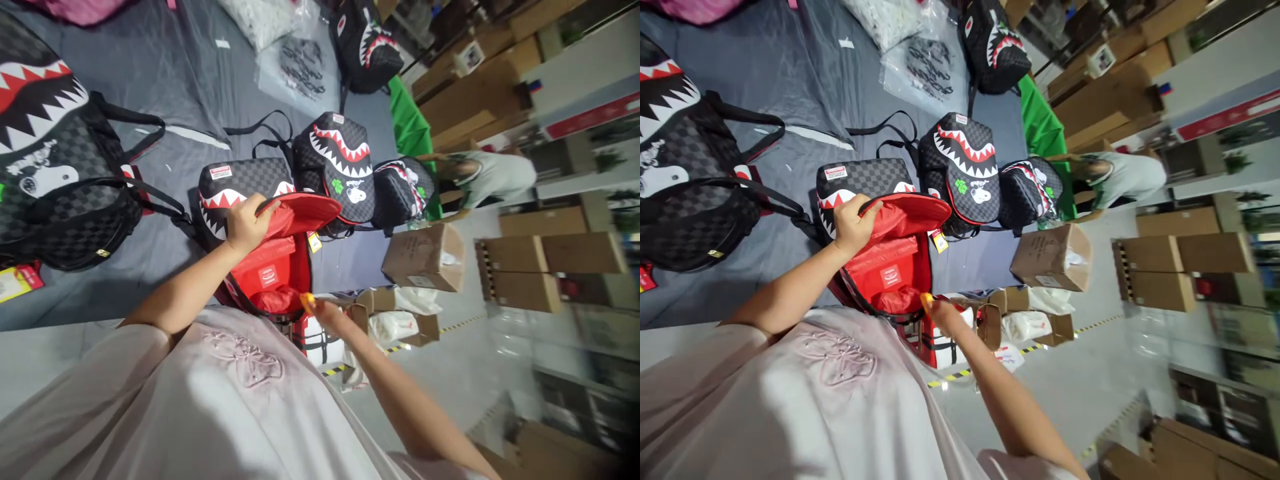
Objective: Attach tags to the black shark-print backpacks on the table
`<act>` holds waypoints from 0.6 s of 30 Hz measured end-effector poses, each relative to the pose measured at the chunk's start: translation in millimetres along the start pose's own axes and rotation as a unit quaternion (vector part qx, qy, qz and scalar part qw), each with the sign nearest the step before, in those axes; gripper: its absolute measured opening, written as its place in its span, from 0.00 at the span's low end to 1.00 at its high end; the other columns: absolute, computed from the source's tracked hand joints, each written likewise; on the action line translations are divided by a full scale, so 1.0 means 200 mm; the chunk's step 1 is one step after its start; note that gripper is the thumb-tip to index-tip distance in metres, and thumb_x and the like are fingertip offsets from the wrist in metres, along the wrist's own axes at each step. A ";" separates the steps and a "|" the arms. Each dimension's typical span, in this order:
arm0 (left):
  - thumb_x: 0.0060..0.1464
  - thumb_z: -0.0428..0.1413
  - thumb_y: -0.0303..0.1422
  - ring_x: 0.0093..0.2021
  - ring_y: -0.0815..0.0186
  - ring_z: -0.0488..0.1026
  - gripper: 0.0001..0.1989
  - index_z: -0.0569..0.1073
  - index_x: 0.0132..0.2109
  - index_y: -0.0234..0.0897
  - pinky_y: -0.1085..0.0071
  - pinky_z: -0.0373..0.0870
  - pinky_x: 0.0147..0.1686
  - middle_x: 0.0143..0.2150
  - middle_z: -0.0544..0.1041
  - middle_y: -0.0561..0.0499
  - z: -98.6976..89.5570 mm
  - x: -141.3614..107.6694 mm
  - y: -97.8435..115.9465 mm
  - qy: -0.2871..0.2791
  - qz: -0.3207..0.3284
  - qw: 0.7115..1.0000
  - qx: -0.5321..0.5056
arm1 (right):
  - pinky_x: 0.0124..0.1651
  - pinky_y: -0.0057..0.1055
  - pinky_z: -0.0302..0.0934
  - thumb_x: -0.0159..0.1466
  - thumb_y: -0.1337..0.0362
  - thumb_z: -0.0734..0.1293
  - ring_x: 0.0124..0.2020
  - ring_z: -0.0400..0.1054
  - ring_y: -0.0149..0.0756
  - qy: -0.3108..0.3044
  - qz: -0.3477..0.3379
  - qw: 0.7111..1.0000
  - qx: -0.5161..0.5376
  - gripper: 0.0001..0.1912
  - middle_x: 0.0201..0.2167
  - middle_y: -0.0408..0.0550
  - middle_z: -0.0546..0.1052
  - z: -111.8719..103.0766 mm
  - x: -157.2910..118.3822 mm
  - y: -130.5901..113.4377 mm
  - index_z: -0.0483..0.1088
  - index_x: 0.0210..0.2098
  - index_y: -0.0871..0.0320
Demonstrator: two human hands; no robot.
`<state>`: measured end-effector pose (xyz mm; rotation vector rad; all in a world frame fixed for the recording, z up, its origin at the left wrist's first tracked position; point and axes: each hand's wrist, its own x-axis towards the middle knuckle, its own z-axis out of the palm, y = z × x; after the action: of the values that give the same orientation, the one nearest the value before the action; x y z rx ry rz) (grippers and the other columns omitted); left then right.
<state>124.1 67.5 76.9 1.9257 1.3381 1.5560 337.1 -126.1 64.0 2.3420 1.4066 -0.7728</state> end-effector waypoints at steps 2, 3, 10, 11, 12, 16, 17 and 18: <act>0.64 0.50 0.49 0.23 0.71 0.63 0.24 0.68 0.26 0.36 0.72 0.56 0.28 0.21 0.68 0.54 0.03 -0.01 0.01 -0.001 0.000 1.000 -0.007 | 0.27 0.29 0.62 0.67 0.46 0.62 0.19 0.70 0.36 -0.034 -0.034 0.999 -0.001 0.25 0.16 0.46 0.72 0.11 -0.10 -0.02 0.73 0.28 0.60; 0.64 0.50 0.49 0.23 0.71 0.63 0.24 0.68 0.25 0.36 0.72 0.56 0.27 0.21 0.67 0.54 0.04 -0.02 0.01 -0.007 0.003 1.000 -0.010 | 0.27 0.28 0.62 0.68 0.46 0.61 0.19 0.69 0.35 -0.042 -0.052 0.998 -0.002 0.25 0.16 0.46 0.73 0.15 -0.12 -0.04 0.73 0.30 0.60; 0.63 0.51 0.49 0.21 0.73 0.64 0.24 0.69 0.25 0.36 0.74 0.58 0.26 0.20 0.68 0.55 0.05 -0.06 0.12 -0.083 0.082 0.993 -0.035 | 0.49 0.43 0.61 0.68 0.55 0.64 0.45 0.73 0.51 0.043 -0.132 0.990 -0.012 0.21 0.43 0.67 0.77 0.31 0.15 -0.28 0.67 0.52 0.66; 0.63 0.52 0.48 0.21 0.73 0.63 0.24 0.69 0.25 0.36 0.74 0.58 0.25 0.20 0.68 0.55 0.05 -0.06 0.13 -0.088 0.096 0.991 -0.037 | 0.52 0.42 0.59 0.67 0.55 0.67 0.48 0.72 0.51 0.053 -0.151 0.987 -0.003 0.22 0.46 0.67 0.76 0.32 0.21 -0.32 0.66 0.53 0.65; 0.63 0.52 0.47 0.21 0.73 0.63 0.23 0.69 0.25 0.36 0.75 0.57 0.25 0.20 0.68 0.56 0.04 -0.07 0.13 -0.091 0.109 0.989 -0.038 | 0.54 0.41 0.58 0.66 0.54 0.68 0.50 0.71 0.50 0.062 -0.165 0.984 0.008 0.24 0.47 0.65 0.76 0.33 0.26 -0.34 0.66 0.54 0.64; 0.63 0.52 0.48 0.21 0.73 0.62 0.22 0.70 0.27 0.37 0.74 0.57 0.25 0.20 0.67 0.56 0.00 -0.05 0.09 -0.063 0.105 0.992 0.006 | 0.45 0.35 0.58 0.74 0.55 0.53 0.44 0.72 0.46 0.107 -0.108 0.987 0.055 0.23 0.44 0.67 0.75 0.37 0.43 -0.38 0.63 0.55 0.70; 0.63 0.51 0.49 0.21 0.73 0.62 0.23 0.69 0.27 0.37 0.74 0.57 0.25 0.20 0.66 0.56 -0.01 -0.03 0.08 -0.047 0.091 0.994 0.025 | 0.41 0.34 0.58 0.75 0.58 0.47 0.41 0.72 0.46 0.114 -0.080 0.988 0.065 0.25 0.43 0.69 0.75 0.38 0.45 -0.38 0.61 0.56 0.73; 0.63 0.50 0.51 0.21 0.73 0.61 0.25 0.68 0.26 0.37 0.74 0.57 0.26 0.20 0.65 0.56 -0.02 -0.02 0.06 -0.034 0.080 0.995 0.040 | 0.37 0.32 0.57 0.75 0.60 0.43 0.39 0.72 0.45 0.119 -0.060 0.988 0.073 0.27 0.42 0.68 0.75 0.40 0.46 -0.37 0.60 0.57 0.74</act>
<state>127.1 57.2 84.7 2.1626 1.2636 1.5137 283.6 -65.8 -52.5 2.5513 1.6539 -0.6651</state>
